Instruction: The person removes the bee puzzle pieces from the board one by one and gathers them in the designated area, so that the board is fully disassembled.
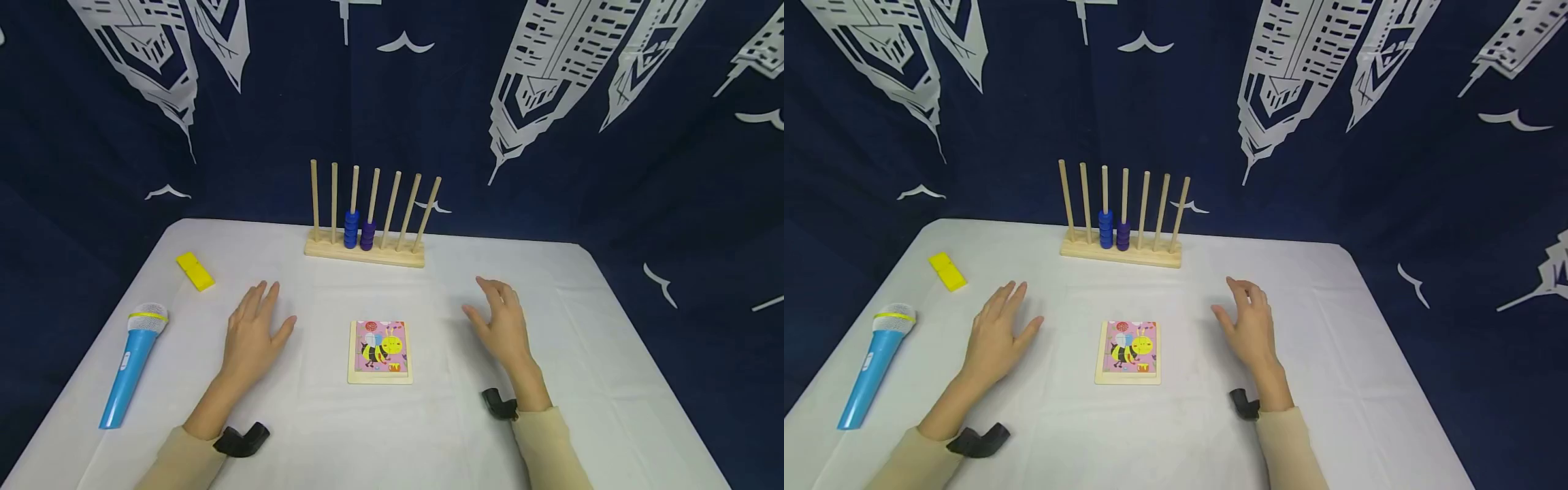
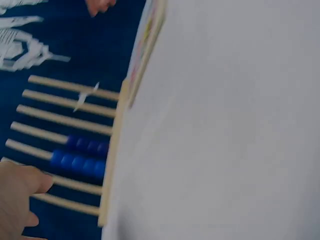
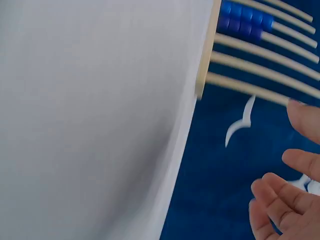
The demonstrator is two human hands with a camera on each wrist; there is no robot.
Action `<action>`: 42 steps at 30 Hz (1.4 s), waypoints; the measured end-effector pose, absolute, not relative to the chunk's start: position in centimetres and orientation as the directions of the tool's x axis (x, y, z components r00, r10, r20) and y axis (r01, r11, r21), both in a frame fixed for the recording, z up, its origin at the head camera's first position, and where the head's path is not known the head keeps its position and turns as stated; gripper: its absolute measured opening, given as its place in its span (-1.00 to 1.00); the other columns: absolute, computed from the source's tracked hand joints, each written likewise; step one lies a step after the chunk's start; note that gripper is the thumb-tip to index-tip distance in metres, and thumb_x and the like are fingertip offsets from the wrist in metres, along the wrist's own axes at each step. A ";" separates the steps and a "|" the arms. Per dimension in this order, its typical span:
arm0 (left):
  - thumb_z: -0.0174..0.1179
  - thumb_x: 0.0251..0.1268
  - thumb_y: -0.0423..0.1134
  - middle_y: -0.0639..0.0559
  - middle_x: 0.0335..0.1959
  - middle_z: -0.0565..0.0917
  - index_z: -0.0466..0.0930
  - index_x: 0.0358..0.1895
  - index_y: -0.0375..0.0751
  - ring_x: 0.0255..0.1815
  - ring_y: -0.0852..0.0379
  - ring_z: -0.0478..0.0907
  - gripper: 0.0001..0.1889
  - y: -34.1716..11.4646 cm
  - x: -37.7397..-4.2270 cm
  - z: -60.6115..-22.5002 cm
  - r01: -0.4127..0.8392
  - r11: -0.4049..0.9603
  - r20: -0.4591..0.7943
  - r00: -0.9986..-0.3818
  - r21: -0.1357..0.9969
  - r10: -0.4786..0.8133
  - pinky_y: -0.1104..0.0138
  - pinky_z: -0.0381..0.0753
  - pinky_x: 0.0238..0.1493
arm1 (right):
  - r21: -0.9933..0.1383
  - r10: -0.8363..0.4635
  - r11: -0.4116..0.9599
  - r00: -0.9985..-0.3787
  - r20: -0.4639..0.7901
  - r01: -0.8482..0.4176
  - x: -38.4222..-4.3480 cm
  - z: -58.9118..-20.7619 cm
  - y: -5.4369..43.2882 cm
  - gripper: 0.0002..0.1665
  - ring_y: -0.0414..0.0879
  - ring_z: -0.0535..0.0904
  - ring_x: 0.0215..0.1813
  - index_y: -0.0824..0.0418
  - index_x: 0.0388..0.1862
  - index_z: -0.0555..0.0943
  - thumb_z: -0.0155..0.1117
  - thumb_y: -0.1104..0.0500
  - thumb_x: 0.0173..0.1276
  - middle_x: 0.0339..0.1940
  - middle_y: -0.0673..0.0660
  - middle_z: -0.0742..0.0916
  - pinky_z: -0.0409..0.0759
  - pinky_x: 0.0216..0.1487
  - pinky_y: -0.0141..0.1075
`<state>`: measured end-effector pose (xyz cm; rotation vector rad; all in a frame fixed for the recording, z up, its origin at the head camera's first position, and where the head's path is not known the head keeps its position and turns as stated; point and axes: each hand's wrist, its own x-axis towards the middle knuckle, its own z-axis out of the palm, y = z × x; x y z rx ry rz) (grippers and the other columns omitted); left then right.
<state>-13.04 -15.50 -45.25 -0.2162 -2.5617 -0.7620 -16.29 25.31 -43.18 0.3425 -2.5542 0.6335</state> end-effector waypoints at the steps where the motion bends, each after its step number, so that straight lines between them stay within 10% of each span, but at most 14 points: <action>1: 0.35 0.18 -0.23 -0.53 0.32 0.36 0.37 0.30 -0.53 0.36 -0.49 0.26 -0.33 -14.9 -12.8 -45.5 0.284 0.815 0.470 -0.882 0.506 0.016 -0.35 0.24 0.23 | -0.392 -0.126 0.843 -0.845 0.519 -0.367 -16.3 -43.2 24.8 -0.32 0.21 0.53 0.07 0.32 0.29 0.48 0.46 0.16 0.21 0.10 0.35 0.57 0.54 -0.01 0.06; 16: 0.39 0.09 -0.30 -0.35 0.22 0.50 0.55 0.17 -0.38 0.31 -0.33 0.33 -0.47 -6.0 -9.8 -48.2 0.281 0.644 0.343 -0.939 0.711 0.031 -0.23 0.26 0.27 | -0.731 -0.266 0.549 -0.913 0.308 -0.406 -16.0 -43.6 14.9 -0.48 -0.02 0.62 -0.19 0.32 0.19 0.55 0.40 0.26 0.24 -0.05 0.30 0.66 0.68 -0.17 -0.15; 42: 0.39 0.12 -0.20 -0.25 0.29 0.49 0.70 0.03 -0.19 0.43 -0.29 0.21 -0.62 -5.5 -9.6 -49.3 0.314 0.739 0.360 -0.927 0.596 0.104 -0.19 0.19 0.36 | -0.775 -0.306 0.519 -0.925 0.225 -0.361 -16.2 -46.0 12.0 -0.53 -0.08 0.64 -0.27 0.35 0.12 0.58 0.39 0.36 0.20 -0.17 0.22 0.65 0.61 -0.24 -0.44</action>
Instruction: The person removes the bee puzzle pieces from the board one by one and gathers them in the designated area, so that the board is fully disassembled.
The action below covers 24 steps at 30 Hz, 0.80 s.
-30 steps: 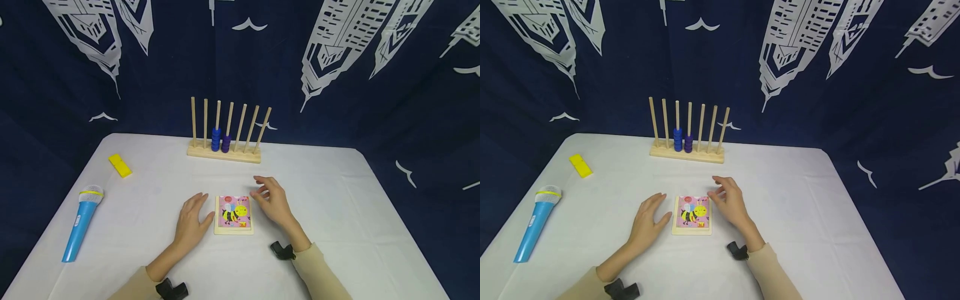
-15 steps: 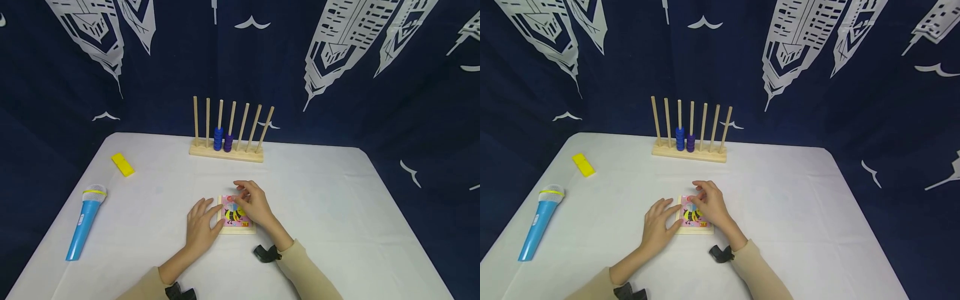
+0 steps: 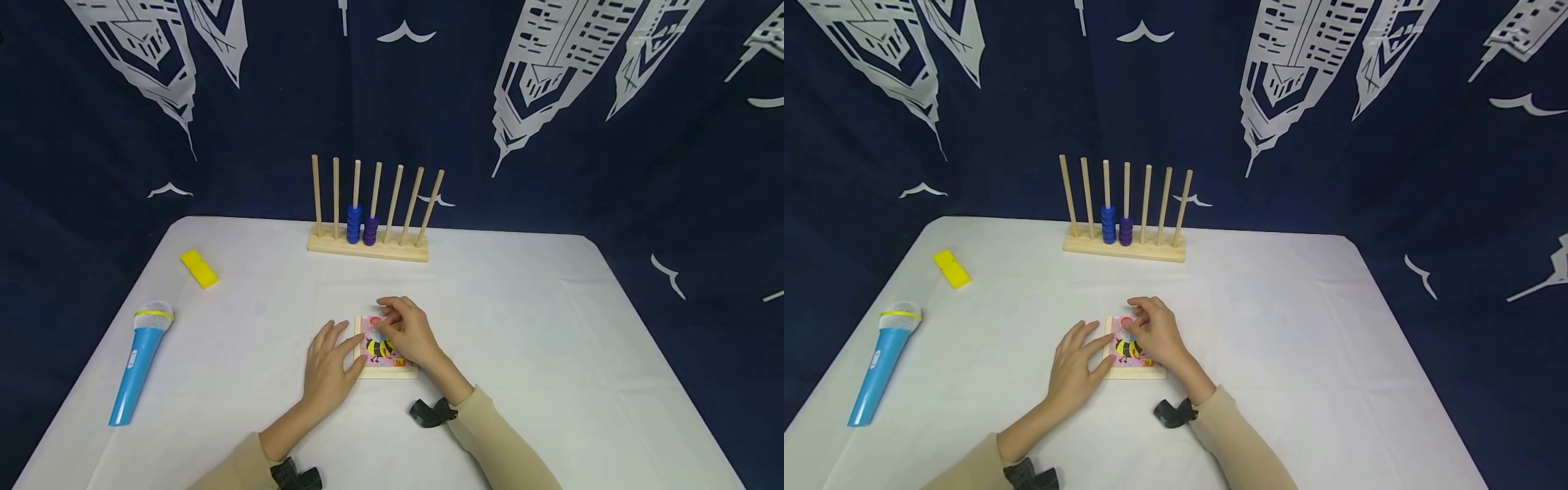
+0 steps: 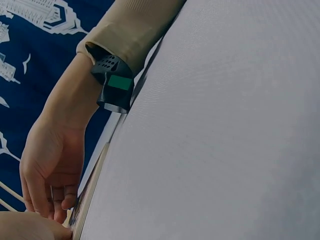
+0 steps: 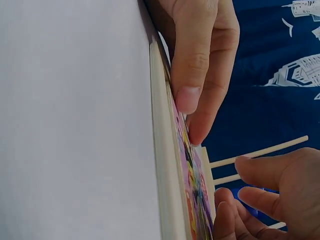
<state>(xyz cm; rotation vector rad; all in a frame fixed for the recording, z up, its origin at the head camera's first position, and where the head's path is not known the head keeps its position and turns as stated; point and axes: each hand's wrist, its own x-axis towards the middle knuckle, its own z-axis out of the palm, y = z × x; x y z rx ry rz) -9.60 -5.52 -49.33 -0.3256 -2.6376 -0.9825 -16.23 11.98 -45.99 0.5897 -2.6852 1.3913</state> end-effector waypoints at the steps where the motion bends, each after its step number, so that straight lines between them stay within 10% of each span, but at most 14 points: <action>1: 0.39 0.12 -0.20 -0.25 0.29 0.49 0.70 0.03 -0.20 0.43 -0.29 0.22 -0.62 -5.5 -9.6 -49.4 0.317 0.739 0.361 -0.926 0.595 0.106 -0.19 0.19 0.36 | -0.771 -0.311 0.521 -0.923 0.227 -0.365 -16.2 -46.1 11.9 -0.53 -0.09 0.64 -0.27 0.35 0.11 0.58 0.39 0.36 0.20 -0.18 0.21 0.65 0.61 -0.24 -0.45; 24: 0.36 0.14 -0.21 -0.28 0.28 0.50 0.69 0.03 -0.22 0.40 -0.31 0.23 -0.64 -5.6 -9.8 -49.5 0.332 0.743 0.371 -0.921 0.581 0.121 -0.21 0.20 0.34 | -0.717 -0.365 0.558 -0.899 0.241 -0.419 -16.3 -47.0 11.3 -0.56 -0.13 0.60 -0.33 0.41 0.05 0.60 0.42 0.34 0.17 -0.27 0.18 0.63 0.58 -0.29 -0.47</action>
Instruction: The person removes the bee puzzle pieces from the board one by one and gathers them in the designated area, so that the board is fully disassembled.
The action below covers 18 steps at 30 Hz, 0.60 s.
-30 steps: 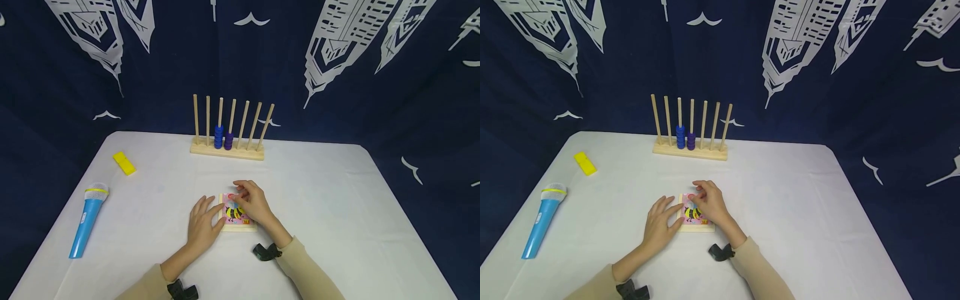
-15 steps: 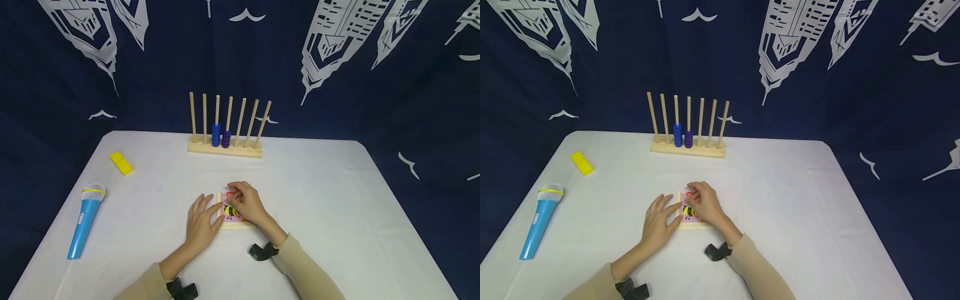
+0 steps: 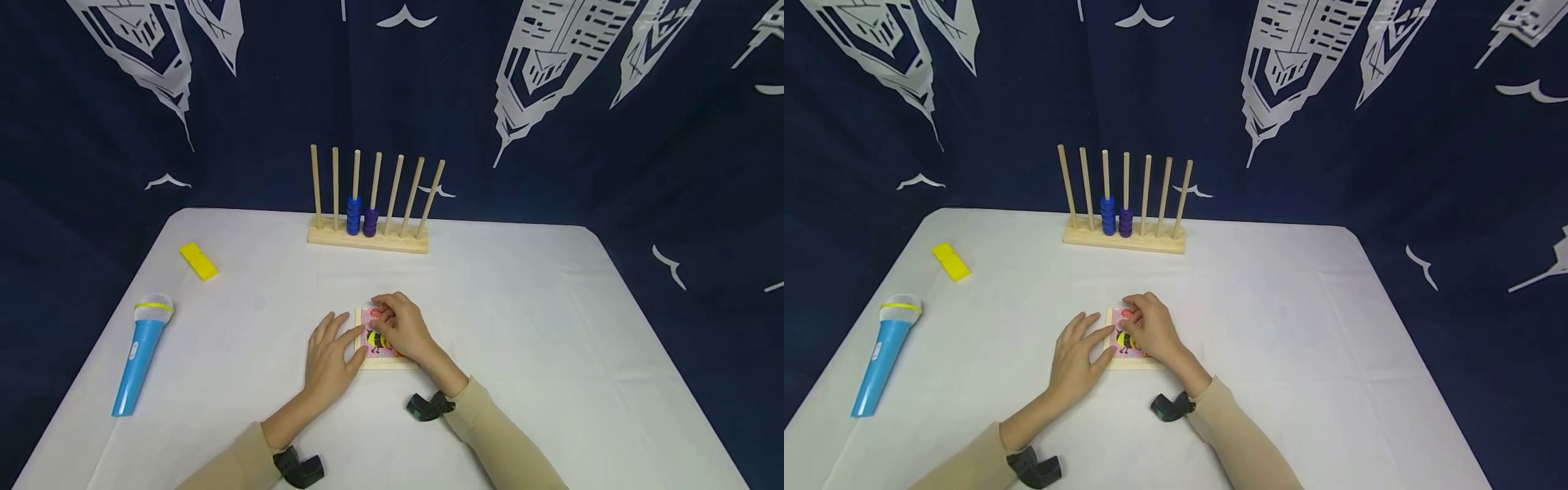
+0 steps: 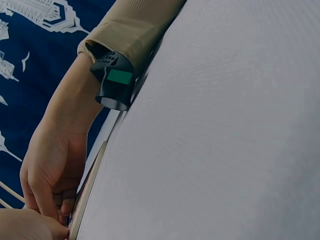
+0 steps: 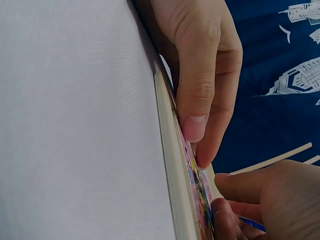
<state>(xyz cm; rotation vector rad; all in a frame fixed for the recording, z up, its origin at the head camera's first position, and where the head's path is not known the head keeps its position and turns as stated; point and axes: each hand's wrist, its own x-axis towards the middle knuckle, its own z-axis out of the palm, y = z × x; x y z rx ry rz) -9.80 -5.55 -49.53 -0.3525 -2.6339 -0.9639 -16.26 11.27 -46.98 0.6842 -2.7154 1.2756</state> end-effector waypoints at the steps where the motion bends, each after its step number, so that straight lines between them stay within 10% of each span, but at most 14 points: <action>1: 0.36 0.14 -0.21 -0.28 0.28 0.49 0.69 0.03 -0.22 0.41 -0.31 0.23 -0.64 -5.6 -9.8 -49.5 0.330 0.741 0.367 -0.922 0.585 0.121 -0.21 0.19 0.34 | -0.714 -0.364 0.562 -0.900 0.239 -0.417 -16.3 -47.0 11.3 -0.56 -0.13 0.59 -0.33 0.41 0.05 0.60 0.43 0.34 0.17 -0.27 0.18 0.63 0.57 -0.29 -0.48; 18: 0.35 0.14 -0.19 -0.28 0.28 0.49 0.69 0.03 -0.23 0.41 -0.31 0.22 -0.63 -5.5 -9.9 -49.3 0.328 0.746 0.365 -0.923 0.580 0.122 -0.19 0.19 0.34 | -0.611 -0.363 0.660 -0.897 0.250 -0.437 -16.3 -47.0 10.7 -0.66 -0.20 0.46 -0.41 0.36 -0.06 0.68 0.46 0.29 0.16 -0.39 0.09 0.59 0.43 -0.37 -0.44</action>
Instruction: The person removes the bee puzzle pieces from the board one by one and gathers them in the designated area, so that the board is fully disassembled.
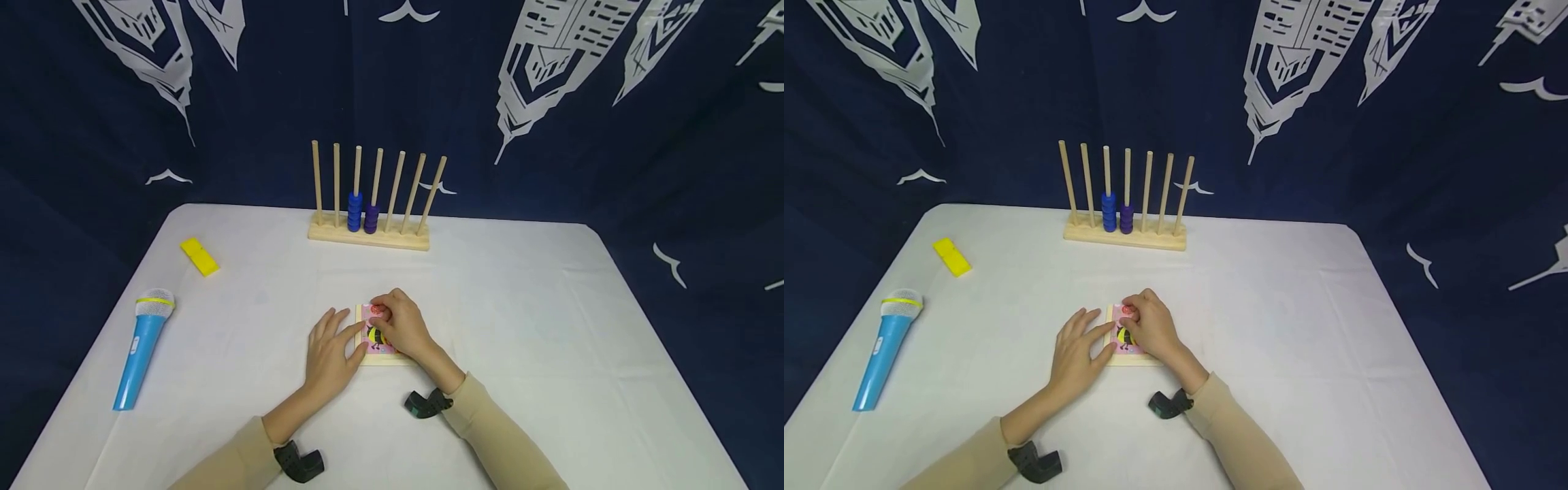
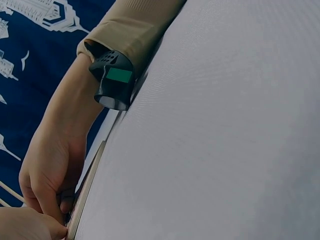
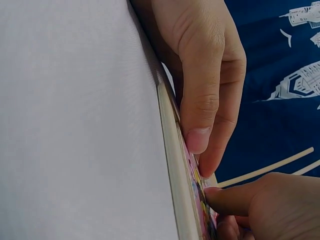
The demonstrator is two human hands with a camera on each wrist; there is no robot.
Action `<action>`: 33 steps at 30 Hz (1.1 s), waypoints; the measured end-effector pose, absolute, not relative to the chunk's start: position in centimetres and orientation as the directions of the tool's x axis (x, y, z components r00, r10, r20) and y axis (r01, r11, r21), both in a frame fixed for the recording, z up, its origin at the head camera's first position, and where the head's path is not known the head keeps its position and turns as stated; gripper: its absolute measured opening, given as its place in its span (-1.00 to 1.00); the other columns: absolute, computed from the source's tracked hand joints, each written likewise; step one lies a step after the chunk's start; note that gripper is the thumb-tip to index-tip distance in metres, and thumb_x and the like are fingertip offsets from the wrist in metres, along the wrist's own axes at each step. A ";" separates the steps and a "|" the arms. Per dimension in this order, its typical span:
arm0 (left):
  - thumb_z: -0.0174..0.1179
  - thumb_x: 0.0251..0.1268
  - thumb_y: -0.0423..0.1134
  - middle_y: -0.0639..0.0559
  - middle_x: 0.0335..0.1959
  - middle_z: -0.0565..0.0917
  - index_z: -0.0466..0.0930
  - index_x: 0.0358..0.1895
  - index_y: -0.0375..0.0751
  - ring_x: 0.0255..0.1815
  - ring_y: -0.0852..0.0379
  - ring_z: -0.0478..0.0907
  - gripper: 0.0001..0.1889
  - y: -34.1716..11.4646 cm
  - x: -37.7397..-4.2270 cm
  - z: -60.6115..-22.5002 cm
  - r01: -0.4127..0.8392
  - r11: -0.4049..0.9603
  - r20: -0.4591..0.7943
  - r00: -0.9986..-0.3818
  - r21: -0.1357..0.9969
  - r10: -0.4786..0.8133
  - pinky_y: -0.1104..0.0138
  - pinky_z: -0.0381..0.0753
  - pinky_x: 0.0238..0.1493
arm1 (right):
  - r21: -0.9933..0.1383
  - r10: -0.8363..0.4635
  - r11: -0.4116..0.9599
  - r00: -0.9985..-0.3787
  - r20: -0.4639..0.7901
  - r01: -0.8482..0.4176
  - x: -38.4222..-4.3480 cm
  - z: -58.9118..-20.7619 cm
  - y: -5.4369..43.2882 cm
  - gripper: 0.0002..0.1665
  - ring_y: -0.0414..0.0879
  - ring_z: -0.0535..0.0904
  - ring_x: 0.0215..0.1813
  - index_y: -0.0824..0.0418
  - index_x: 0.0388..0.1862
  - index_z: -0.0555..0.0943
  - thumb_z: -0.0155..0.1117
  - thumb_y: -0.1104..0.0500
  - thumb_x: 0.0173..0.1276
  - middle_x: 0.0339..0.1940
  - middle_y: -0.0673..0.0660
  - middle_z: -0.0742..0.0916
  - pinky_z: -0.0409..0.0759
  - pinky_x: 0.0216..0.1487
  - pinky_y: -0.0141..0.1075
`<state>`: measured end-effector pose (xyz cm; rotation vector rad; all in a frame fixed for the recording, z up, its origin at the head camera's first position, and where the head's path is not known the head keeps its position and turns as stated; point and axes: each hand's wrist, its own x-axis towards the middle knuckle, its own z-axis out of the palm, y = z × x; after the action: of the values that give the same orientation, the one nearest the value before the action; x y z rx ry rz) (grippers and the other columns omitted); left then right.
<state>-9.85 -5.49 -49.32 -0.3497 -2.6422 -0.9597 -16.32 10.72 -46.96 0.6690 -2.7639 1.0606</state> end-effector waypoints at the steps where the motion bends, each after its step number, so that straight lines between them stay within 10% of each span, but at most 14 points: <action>1: 0.35 0.14 -0.19 -0.28 0.28 0.49 0.69 0.03 -0.23 0.41 -0.31 0.22 -0.63 -5.5 -9.9 -49.3 0.327 0.746 0.365 -0.923 0.579 0.121 -0.19 0.19 0.34 | -0.612 -0.362 0.658 -0.897 0.255 -0.439 -16.3 -47.0 10.7 -0.66 -0.20 0.47 -0.42 0.35 -0.08 0.67 0.46 0.30 0.16 -0.38 0.09 0.59 0.43 -0.37 -0.43; 21: 0.35 0.15 -0.22 -0.26 0.28 0.49 0.69 0.04 -0.21 0.41 -0.30 0.22 -0.64 -5.9 -10.5 -49.6 0.336 0.742 0.371 -0.920 0.580 0.127 -0.20 0.19 0.32 | -0.735 -0.373 0.509 -0.884 0.282 -0.449 -16.9 -46.3 10.7 -0.80 -0.20 0.51 -0.46 0.27 -0.12 0.59 0.32 0.37 0.28 -0.44 0.12 0.67 0.48 -0.40 -0.47; 33: 0.36 0.14 -0.25 -0.29 0.30 0.46 0.69 0.03 -0.26 0.44 -0.31 0.16 -0.64 -5.6 -10.3 -49.5 0.319 0.724 0.340 -0.932 0.612 0.124 -0.21 0.12 0.34 | -0.864 -0.108 0.487 -0.990 0.088 -0.130 -20.2 -42.4 17.7 -0.76 0.17 0.68 -0.32 0.33 -0.03 0.63 0.26 0.40 0.32 -0.34 0.29 0.70 0.59 -0.38 -0.40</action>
<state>-10.32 -5.61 -49.51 -0.3487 -2.6537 -1.0167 -20.18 17.67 -42.37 0.2149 -2.6897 1.5656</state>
